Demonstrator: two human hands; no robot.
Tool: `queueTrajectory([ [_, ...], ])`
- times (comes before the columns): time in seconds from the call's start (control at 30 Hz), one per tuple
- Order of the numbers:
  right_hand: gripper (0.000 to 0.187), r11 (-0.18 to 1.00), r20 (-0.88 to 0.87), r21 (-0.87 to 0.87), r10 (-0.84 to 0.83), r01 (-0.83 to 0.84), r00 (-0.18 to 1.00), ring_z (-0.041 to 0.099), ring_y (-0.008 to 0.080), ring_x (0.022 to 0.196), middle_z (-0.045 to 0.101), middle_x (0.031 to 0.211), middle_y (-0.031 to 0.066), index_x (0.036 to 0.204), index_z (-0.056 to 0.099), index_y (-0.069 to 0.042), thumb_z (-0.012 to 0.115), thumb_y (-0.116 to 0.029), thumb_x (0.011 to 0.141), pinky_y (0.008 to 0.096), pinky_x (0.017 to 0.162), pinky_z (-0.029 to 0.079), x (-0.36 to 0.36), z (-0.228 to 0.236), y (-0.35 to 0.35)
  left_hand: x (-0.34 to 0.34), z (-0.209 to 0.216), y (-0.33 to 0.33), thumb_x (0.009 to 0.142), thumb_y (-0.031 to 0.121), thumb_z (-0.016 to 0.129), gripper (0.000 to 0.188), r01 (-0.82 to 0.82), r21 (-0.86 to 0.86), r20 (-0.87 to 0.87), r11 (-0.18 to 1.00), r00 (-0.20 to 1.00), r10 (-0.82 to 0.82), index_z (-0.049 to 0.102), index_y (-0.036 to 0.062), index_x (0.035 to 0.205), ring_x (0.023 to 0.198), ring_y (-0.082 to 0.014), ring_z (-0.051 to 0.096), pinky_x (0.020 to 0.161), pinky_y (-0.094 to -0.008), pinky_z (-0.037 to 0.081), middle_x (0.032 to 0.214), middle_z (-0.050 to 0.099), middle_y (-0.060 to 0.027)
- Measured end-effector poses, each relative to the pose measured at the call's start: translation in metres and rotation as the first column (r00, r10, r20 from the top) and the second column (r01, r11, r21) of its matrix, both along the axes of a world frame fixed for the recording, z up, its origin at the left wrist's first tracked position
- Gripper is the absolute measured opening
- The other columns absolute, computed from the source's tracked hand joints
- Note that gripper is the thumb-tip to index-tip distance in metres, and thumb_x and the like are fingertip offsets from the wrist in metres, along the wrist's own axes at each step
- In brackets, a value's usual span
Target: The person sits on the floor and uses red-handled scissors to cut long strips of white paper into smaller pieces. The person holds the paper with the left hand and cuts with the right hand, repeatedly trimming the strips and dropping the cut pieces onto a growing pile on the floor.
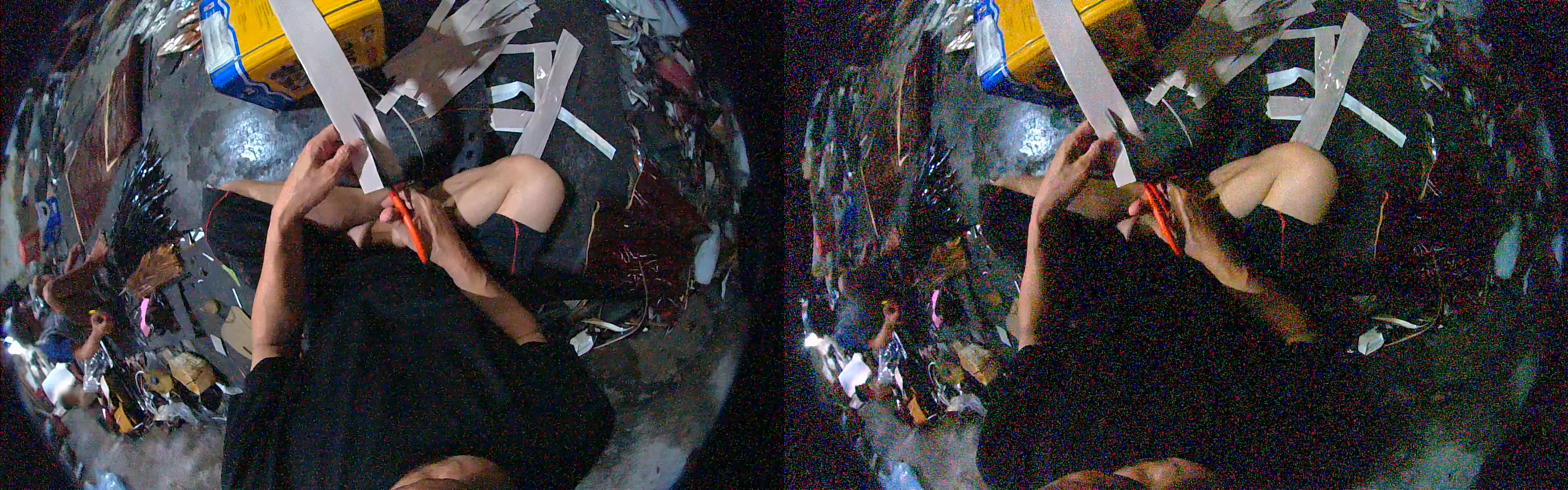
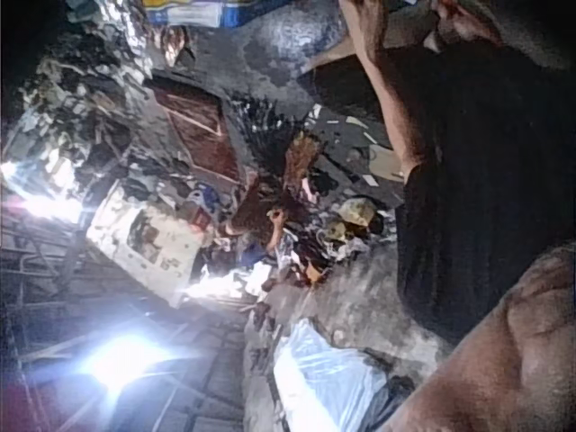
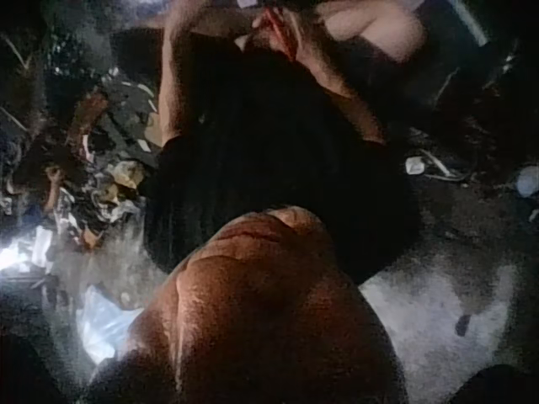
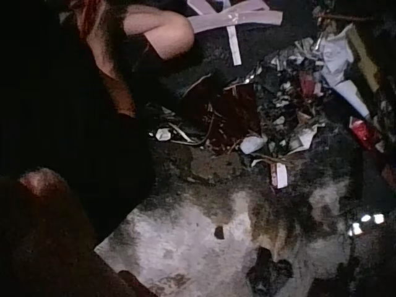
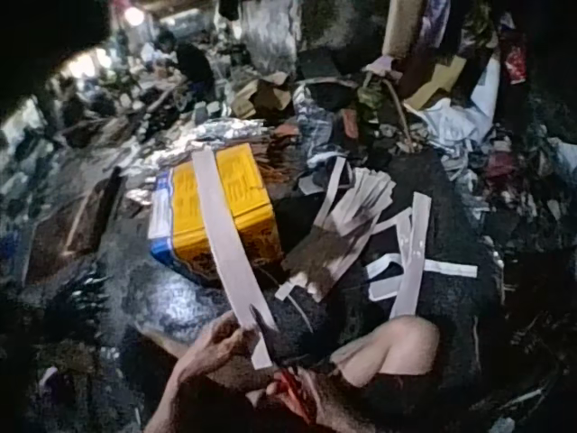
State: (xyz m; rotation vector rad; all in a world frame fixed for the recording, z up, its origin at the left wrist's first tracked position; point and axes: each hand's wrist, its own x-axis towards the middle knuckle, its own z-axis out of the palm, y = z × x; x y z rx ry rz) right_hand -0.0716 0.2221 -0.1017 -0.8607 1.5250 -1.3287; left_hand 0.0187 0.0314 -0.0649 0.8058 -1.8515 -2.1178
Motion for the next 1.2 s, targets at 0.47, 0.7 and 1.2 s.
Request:
queueTrajectory([
  [0.47,0.015,0.994,-0.087,-0.109,-0.040,0.030,0.995,0.050,0.0154,0.050,0.051,0.061,0.0050,0.085,0.052,-0.005,0.051,-0.018,0.077,0.0279,0.047,0.041,0.000,0.012,-0.013,0.001,-0.013,0.007,0.088,0.022,0.046,0.025,0.003,-0.013,-0.001,1.000,1.000,-0.003,0.049,0.0022,0.104,0.077,-0.0087,0.051,0.068,-0.0242,0.044,0.084,0.054,-0.0001],
  [0.7,0.021,0.996,-0.331,0.079,-0.003,0.031,0.944,0.048,0.0144,0.049,0.048,0.056,0.0065,0.079,0.051,-0.003,0.048,-0.024,0.081,0.0288,0.044,0.037,0.002,-0.054,0.024,-0.006,0.001,-0.006,0.088,0.022,0.046,0.028,-0.068,-0.063,-0.030,0.996,0.997,0.066,0.047,0.0026,0.107,0.076,-0.0125,0.055,0.064,-0.0245,0.047,0.089,0.056,-0.0029],
  [1.2,0.020,0.998,-0.101,0.049,0.053,-0.048,0.993,0.057,0.0166,0.069,0.059,0.076,0.0112,0.089,0.051,-0.001,0.051,-0.020,0.081,0.0303,0.060,0.045,-0.006,0.017,-0.008,-0.003,0.009,-0.015,0.087,0.022,0.049,0.037,-0.036,0.100,0.040,0.994,0.999,0.032,0.043,0.0025,0.119,0.096,-0.0159,0.051,0.083,-0.0262,0.041,0.106,0.054,-0.0057],
])
